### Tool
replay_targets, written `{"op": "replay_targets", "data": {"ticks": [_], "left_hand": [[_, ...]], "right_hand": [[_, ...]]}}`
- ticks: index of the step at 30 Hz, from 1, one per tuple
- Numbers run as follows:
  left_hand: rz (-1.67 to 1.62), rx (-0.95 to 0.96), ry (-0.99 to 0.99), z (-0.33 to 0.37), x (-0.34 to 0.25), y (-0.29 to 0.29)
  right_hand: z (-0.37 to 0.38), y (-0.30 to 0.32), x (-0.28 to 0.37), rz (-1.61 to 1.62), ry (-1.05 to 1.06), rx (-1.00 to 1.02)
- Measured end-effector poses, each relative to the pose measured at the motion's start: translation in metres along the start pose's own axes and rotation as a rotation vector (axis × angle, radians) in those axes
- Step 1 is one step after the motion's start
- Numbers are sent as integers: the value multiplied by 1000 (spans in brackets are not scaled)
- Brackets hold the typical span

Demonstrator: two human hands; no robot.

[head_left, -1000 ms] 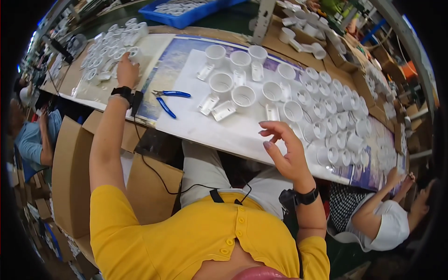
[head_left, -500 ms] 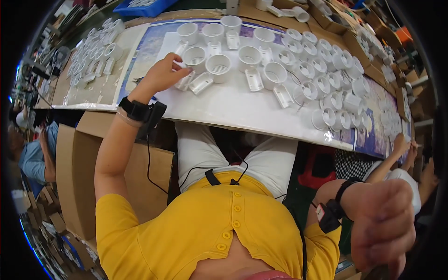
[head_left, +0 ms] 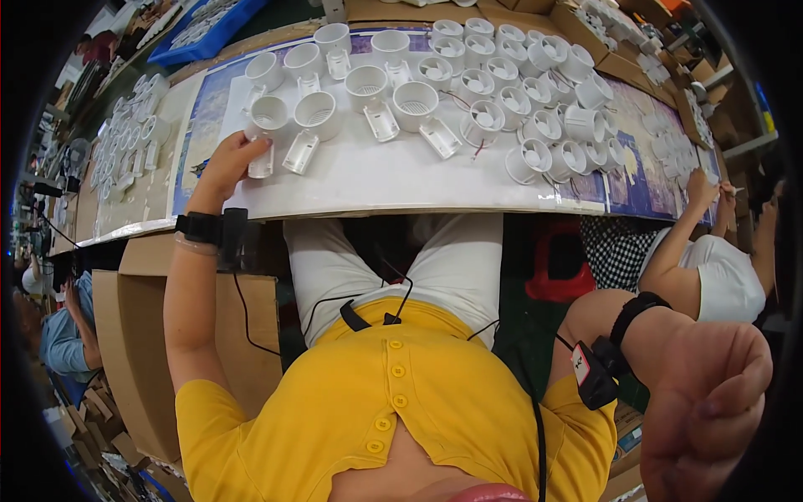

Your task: The person trims a white plastic housing using shears, places it into a box, and picks up another housing. They then thread the wires of a small fan through the housing and press the fan into place by hand.

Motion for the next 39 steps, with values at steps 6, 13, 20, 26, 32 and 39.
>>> {"op": "replay_targets", "data": {"ticks": [6, 13, 20, 26, 32, 39], "left_hand": [[-442, -98, -219, -21, -30, 15], [-826, 51, -418, -78, -104, -37], [-872, 155, -478, -78, -92, -118], [-728, 136, -522, -65, -67, -156], [-647, 115, -545, -69, -60, -154], [-665, 113, -570, -69, -64, -153]], "right_hand": [[5, 19, 20, -54, 39, 33], [16, 13, 28, -83, 78, 80], [-31, 19, -176, -253, -592, 52], [-108, -40, -346, -660, -803, 777], [-173, -100, -389, -859, -715, 1308], [-154, -95, -392, -834, -567, 1162]]}}
Point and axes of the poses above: each hand's wrist, its own z-axis towards the middle knuckle, its own y-axis out of the back of the hand, x = y × z, the point moved 10 cm from there along z, towards the middle knuckle, and after that the axes turned 3 degrees about -y, right-handed, at the moved point
